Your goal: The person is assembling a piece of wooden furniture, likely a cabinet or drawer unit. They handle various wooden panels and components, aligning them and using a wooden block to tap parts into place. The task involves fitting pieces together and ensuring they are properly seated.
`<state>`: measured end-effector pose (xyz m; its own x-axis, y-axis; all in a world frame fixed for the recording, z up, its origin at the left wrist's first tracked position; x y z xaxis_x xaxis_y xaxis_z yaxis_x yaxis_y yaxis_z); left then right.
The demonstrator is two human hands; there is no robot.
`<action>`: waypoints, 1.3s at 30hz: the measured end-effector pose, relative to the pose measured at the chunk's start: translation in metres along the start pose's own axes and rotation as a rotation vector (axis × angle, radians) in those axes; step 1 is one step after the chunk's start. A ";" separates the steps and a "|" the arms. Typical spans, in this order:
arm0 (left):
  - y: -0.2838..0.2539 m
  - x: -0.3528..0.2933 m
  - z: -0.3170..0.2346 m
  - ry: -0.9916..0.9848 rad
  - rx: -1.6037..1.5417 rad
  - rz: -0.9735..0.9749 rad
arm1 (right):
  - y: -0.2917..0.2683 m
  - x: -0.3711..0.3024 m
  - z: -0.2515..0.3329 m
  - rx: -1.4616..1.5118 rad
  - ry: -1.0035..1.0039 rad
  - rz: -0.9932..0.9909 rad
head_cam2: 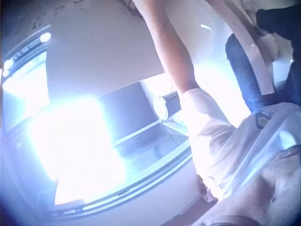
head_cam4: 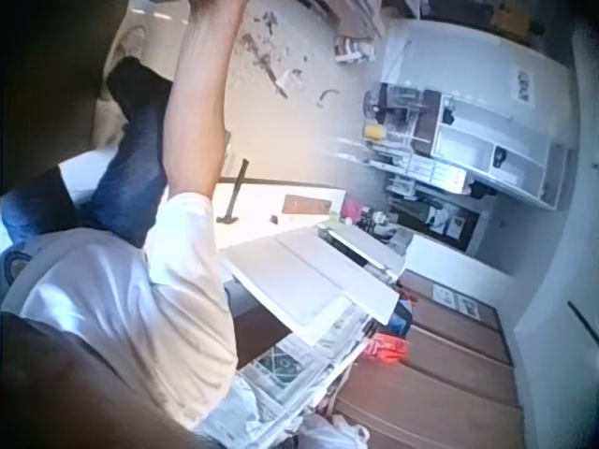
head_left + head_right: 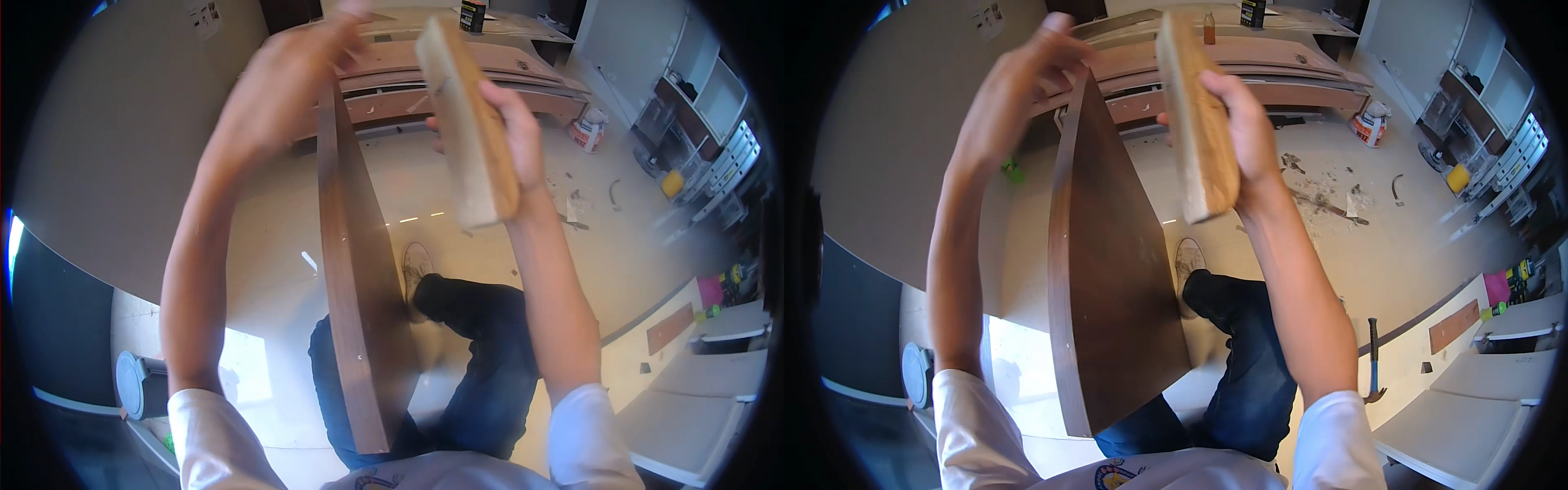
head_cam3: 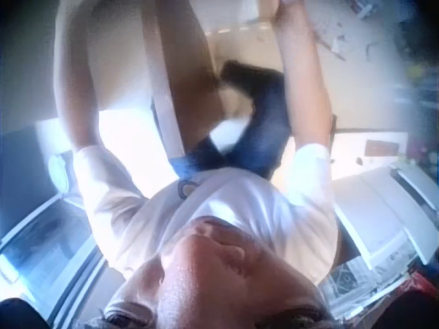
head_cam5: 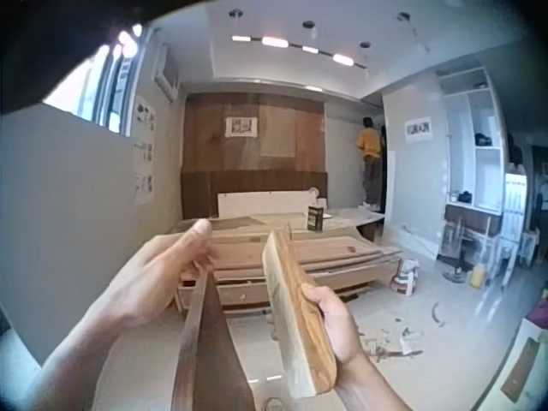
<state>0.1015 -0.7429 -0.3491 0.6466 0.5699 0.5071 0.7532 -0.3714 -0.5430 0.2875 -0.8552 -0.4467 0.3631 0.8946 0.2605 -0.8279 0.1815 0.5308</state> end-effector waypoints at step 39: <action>0.073 0.050 0.197 -0.112 -0.449 -0.428 | 0.022 0.219 -0.088 -0.434 0.241 -0.062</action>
<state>0.1650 -0.5970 -0.4950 0.2779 0.8005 0.5311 0.9357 -0.3506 0.0388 0.3112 -0.6193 -0.4495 0.3503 0.9364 0.0182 -0.9281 0.3445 0.1413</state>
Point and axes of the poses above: each hand's wrist, its own x-axis towards the middle knuckle, its own y-axis out of the palm, z = x × y, the point moved 4 cm from there along x, towards the middle knuckle, and after that the axes turned 1 degree about -y, right-handed, at the moved point
